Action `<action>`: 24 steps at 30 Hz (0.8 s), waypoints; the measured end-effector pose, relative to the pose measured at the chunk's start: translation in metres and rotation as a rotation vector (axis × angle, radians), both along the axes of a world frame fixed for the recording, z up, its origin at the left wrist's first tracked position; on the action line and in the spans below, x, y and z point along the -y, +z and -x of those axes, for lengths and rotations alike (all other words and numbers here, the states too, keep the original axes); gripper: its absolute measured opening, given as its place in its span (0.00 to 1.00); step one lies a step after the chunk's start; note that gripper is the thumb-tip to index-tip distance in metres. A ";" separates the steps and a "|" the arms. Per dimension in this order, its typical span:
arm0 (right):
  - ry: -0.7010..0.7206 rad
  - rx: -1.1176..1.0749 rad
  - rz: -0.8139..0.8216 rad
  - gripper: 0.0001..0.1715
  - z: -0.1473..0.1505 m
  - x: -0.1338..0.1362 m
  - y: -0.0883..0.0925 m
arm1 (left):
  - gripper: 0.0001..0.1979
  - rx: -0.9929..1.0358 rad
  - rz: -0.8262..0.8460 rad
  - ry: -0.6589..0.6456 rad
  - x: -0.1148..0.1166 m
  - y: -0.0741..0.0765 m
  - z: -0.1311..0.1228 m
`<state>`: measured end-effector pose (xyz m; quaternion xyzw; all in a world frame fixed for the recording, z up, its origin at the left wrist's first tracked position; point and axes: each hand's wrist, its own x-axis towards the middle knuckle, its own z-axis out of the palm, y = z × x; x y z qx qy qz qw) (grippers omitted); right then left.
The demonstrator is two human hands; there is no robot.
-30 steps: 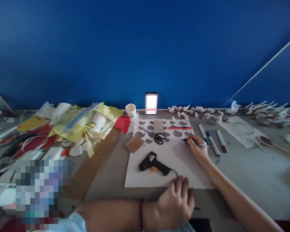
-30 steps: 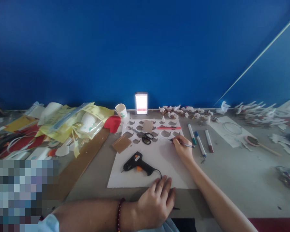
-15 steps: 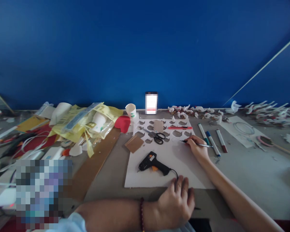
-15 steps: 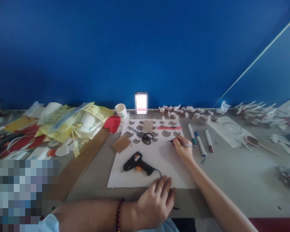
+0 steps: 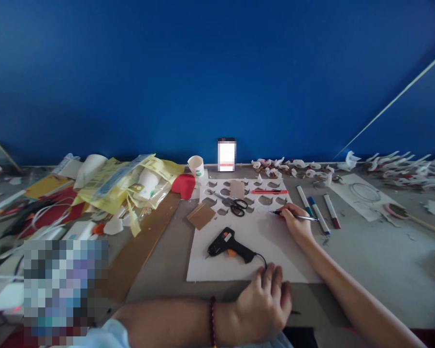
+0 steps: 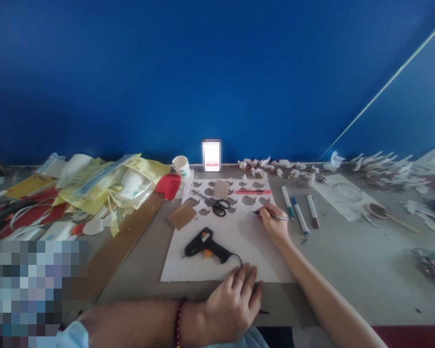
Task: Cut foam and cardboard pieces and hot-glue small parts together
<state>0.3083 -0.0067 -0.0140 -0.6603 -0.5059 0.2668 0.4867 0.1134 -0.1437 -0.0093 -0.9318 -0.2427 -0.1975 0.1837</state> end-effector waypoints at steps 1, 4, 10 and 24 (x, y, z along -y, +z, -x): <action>-0.006 -0.001 -0.005 0.09 0.000 0.000 0.000 | 0.17 -0.002 0.002 0.000 0.000 0.000 0.000; -0.015 -0.023 -0.015 0.09 0.001 0.000 0.002 | 0.17 0.006 -0.001 -0.002 0.000 -0.001 -0.001; 0.002 -0.005 -0.018 0.09 0.002 -0.001 0.002 | 0.17 0.011 0.005 0.013 0.001 -0.002 -0.002; 0.059 0.079 -0.011 0.10 0.006 0.004 0.005 | 0.17 0.000 0.003 0.010 0.000 -0.002 -0.001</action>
